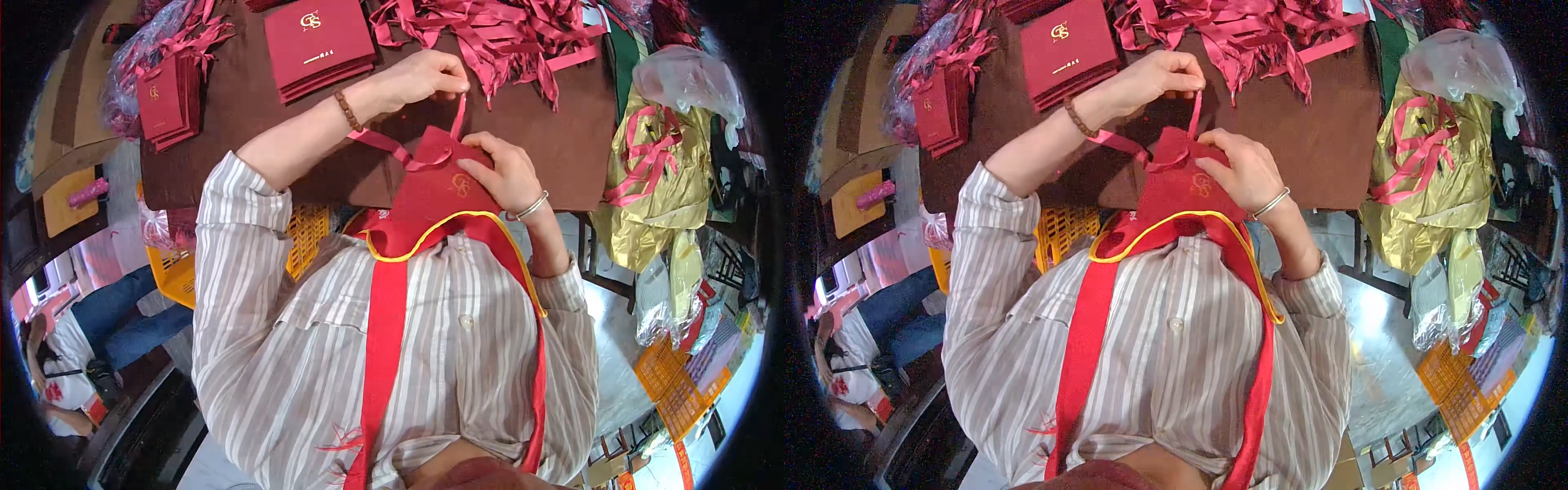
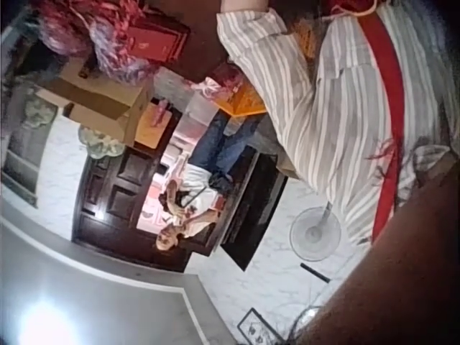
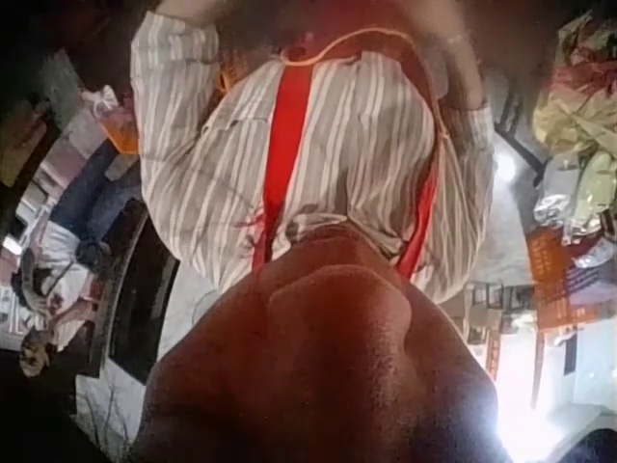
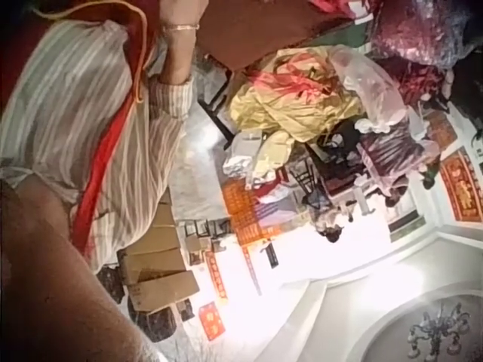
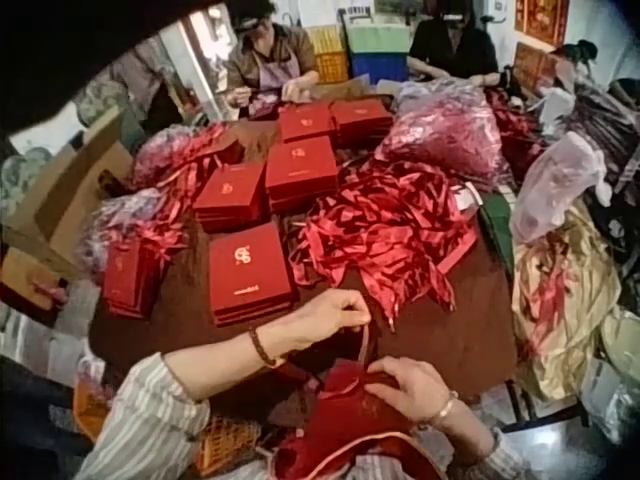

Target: The person assembles gift bags by hand, taking ribbon strips from the table and threading them through the openings on the bags to attach the handles.

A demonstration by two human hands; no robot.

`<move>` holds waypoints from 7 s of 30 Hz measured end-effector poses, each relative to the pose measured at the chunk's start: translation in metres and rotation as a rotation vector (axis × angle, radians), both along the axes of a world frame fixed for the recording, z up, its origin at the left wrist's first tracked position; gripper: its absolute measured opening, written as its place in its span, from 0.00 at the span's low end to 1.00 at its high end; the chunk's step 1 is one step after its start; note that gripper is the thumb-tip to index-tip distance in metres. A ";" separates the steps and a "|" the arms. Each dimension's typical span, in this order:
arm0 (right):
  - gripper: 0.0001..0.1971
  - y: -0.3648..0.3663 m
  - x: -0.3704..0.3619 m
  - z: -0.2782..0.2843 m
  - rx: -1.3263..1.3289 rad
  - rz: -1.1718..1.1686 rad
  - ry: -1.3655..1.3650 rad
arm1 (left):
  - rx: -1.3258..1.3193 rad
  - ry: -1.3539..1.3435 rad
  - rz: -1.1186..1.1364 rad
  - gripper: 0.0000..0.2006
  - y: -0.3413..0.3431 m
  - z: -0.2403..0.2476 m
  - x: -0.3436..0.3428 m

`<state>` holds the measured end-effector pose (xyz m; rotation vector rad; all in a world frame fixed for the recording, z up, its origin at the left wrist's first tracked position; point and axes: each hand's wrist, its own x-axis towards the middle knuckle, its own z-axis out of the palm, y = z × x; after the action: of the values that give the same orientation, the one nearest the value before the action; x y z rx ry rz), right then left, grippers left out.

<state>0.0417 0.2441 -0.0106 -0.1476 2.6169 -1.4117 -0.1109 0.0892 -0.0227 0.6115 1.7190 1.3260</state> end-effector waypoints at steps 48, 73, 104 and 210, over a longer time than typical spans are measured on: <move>0.13 0.007 0.048 -0.023 0.042 -0.297 0.211 | -0.138 0.292 0.174 0.11 -0.042 -0.010 0.065; 0.09 0.019 0.000 -0.025 -0.313 -0.286 -0.288 | 0.515 -0.281 0.140 0.13 -0.160 0.080 0.092; 0.09 0.014 0.010 -0.025 -0.391 -0.252 -0.410 | -0.122 0.761 0.146 0.07 -0.037 0.026 0.108; 0.11 -0.007 0.016 -0.027 -0.343 -0.144 -0.211 | -0.060 1.017 0.272 0.03 -0.024 -0.001 0.120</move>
<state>0.0579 0.2369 -0.0377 0.1450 2.2391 -1.8074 0.0091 0.0651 -0.0235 1.1744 2.7150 1.2006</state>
